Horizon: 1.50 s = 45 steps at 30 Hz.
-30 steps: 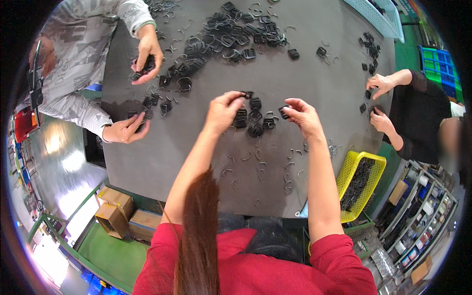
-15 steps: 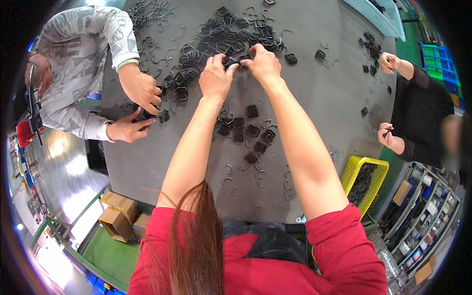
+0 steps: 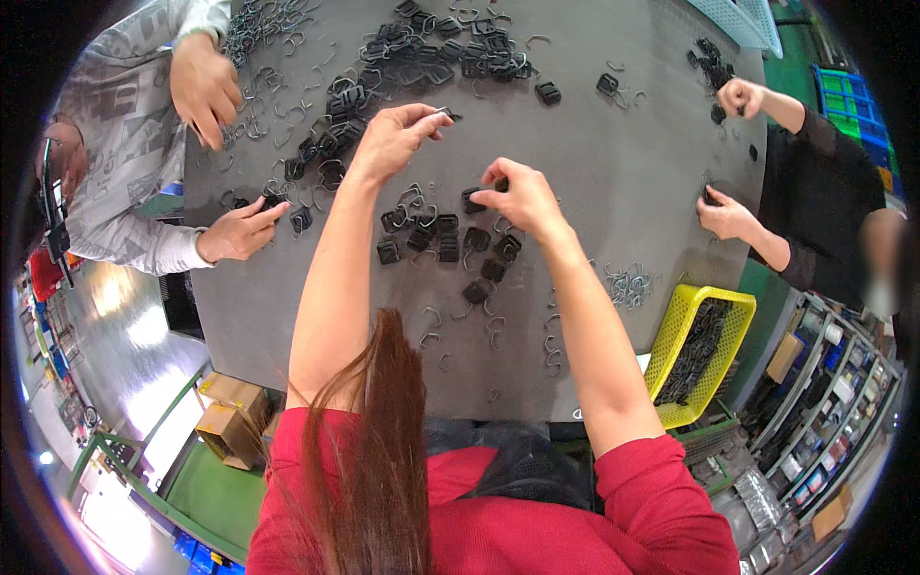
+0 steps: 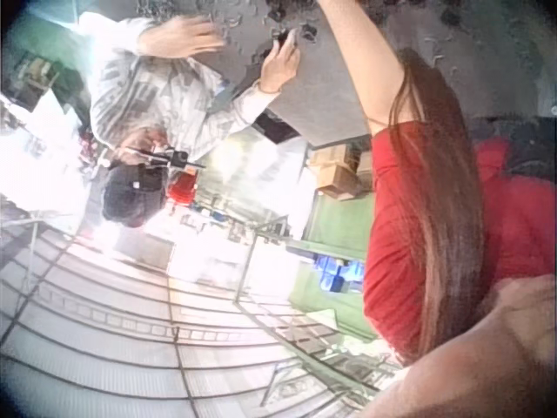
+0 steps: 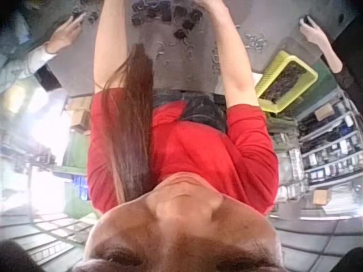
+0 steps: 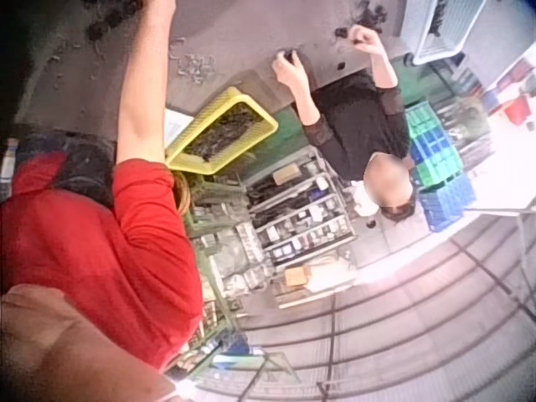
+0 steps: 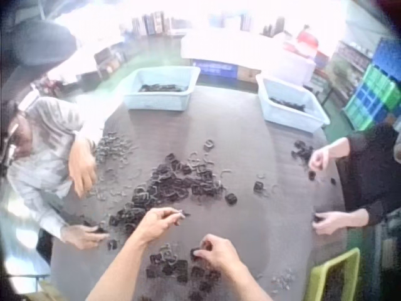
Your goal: The person sorts and organizes small black buckle components and metallic clips on a large gray table. They sift through the piles by hand, gathering items and occasionally placing groups of parts into a yellow basket.
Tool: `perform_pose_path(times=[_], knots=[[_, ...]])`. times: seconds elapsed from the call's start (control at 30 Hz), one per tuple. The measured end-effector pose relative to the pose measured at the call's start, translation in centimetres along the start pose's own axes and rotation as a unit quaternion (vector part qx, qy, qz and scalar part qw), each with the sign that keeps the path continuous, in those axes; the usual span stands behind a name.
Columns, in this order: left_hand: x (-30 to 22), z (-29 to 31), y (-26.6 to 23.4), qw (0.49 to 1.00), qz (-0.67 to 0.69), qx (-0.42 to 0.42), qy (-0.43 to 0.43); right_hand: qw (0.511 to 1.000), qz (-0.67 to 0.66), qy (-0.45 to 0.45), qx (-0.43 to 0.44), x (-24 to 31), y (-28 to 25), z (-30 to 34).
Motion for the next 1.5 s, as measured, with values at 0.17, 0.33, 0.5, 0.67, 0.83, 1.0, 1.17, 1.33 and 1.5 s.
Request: perform_pose_path(times=[0.17, 0.33, 0.5, 0.67, 0.83, 1.0, 1.17, 1.33, 1.5], knots=[[-0.9, 2.2, 1.3, 0.976, 0.18, 0.126, 0.001, 0.985, 0.174, 0.006, -0.005, 1.7, 1.6, 0.6], [1.9, 4.5, 3.5, 0.895, 0.396, 0.199, 0.046, 0.968, -0.166, -0.011, 0.188, -1.5, 2.4, 1.9], [2.2, 5.3, 5.8, 0.839, 0.497, 0.198, 0.097, 0.739, -0.637, -0.121, 0.181, -1.8, 0.7, 6.7], [2.5, 5.0, 7.7, 0.889, 0.401, 0.223, 0.001, 0.756, -0.609, -0.176, 0.162, -1.0, -0.1, 4.7], [1.6, 5.2, 6.1, 0.93, 0.353, 0.084, -0.047, 0.916, -0.376, -0.009, 0.139, -0.8, 0.1, 4.0], [3.5, 7.3, 3.6, 0.948, -0.247, -0.195, -0.049, 0.977, 0.207, 0.054, 0.005, 0.8, 3.4, 4.9], [2.7, 9.0, 8.9, 0.899, -0.406, -0.166, 0.0, 0.999, 0.022, 0.047, 0.017, -1.1, 4.3, 5.0], [5.6, 9.6, 7.4, 1.0, -0.004, 0.013, -0.005, 0.818, -0.541, -0.05, 0.19, -0.5, 1.5, 6.6], [5.8, 13.2, 3.5, 0.877, 0.469, 0.032, 0.097, 0.918, -0.369, -0.041, 0.14, 2.1, -0.8, -1.9]])
Point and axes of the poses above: each hand's wrist, its own z-axis away from the middle knuckle, its own y-axis out of the palm, x = y × z, the point moved 6 cm from there along -z, towards the middle knuckle, and after that the axes turned 14 degrees about x, right-handed, at the moved point
